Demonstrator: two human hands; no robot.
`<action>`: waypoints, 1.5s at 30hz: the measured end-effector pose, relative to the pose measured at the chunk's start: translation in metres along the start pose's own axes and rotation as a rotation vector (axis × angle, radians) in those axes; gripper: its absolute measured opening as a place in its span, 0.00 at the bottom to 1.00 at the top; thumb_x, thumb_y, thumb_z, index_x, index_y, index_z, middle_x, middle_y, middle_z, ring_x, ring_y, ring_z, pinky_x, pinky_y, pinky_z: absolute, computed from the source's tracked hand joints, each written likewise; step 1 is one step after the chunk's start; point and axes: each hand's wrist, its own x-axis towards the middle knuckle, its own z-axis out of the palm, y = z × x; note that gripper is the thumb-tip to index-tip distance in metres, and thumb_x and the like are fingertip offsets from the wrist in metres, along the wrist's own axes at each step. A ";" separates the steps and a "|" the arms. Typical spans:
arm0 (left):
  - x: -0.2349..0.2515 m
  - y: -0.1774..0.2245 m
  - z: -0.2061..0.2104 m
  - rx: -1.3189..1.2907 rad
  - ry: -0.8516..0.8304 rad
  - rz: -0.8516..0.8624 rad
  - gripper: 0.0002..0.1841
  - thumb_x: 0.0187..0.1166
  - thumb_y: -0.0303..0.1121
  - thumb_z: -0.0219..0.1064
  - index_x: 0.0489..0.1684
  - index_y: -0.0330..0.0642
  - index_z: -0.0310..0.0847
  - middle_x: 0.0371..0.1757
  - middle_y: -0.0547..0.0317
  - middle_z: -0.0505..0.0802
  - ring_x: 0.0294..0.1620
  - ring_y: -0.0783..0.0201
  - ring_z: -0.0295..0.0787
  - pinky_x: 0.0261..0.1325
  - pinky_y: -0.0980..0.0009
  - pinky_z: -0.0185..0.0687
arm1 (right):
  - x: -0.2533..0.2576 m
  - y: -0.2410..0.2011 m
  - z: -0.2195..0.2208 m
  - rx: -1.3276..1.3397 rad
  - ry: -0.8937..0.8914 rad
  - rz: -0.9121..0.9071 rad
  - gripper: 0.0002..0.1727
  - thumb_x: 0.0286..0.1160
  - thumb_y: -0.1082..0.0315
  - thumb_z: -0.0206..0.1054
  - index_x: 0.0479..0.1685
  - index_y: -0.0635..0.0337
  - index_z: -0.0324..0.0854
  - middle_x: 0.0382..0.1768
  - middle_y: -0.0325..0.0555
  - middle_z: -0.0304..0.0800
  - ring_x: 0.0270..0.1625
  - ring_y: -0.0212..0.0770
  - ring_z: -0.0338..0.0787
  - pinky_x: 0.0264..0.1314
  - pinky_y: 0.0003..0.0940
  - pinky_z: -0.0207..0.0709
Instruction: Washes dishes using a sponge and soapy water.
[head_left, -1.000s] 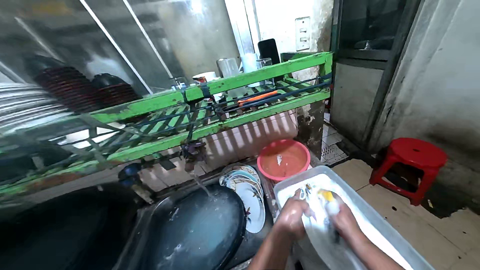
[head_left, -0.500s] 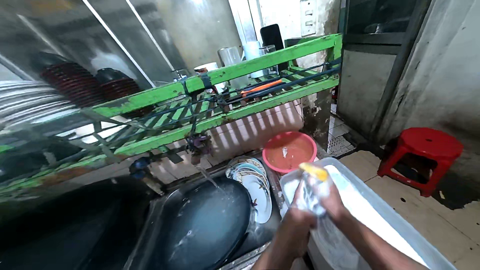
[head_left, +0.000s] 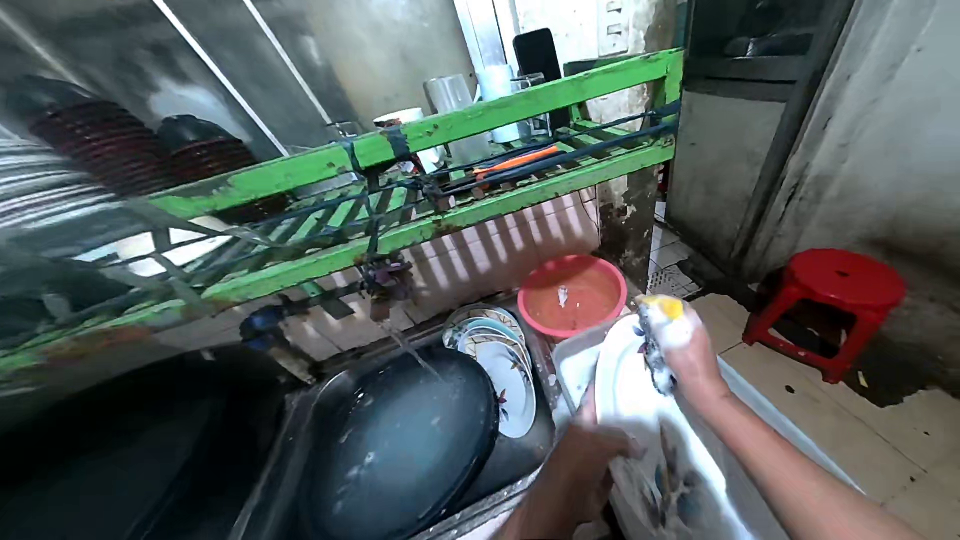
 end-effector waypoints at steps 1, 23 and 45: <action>0.000 0.001 -0.002 -0.017 -0.010 -0.031 0.31 0.68 0.15 0.59 0.76 0.37 0.61 0.45 0.56 0.90 0.41 0.68 0.92 0.45 0.68 0.91 | -0.010 -0.005 0.000 0.008 -0.024 -0.072 0.23 0.84 0.53 0.64 0.68 0.59 0.81 0.46 0.54 0.93 0.42 0.50 0.94 0.49 0.59 0.88; 0.021 -0.019 -0.010 -0.197 0.121 0.150 0.20 0.84 0.31 0.54 0.71 0.31 0.72 0.43 0.48 0.93 0.41 0.59 0.94 0.46 0.59 0.93 | -0.034 0.000 0.021 -0.020 -0.045 -0.173 0.28 0.79 0.56 0.68 0.77 0.57 0.79 0.78 0.55 0.79 0.80 0.53 0.78 0.80 0.59 0.73; 0.049 0.004 -0.053 -0.563 0.176 0.329 0.28 0.92 0.56 0.42 0.71 0.47 0.77 0.57 0.45 0.92 0.56 0.50 0.92 0.57 0.46 0.90 | -0.028 0.015 0.011 -0.485 -0.373 -0.285 0.28 0.86 0.46 0.58 0.76 0.54 0.81 0.82 0.51 0.77 0.89 0.50 0.69 0.93 0.56 0.54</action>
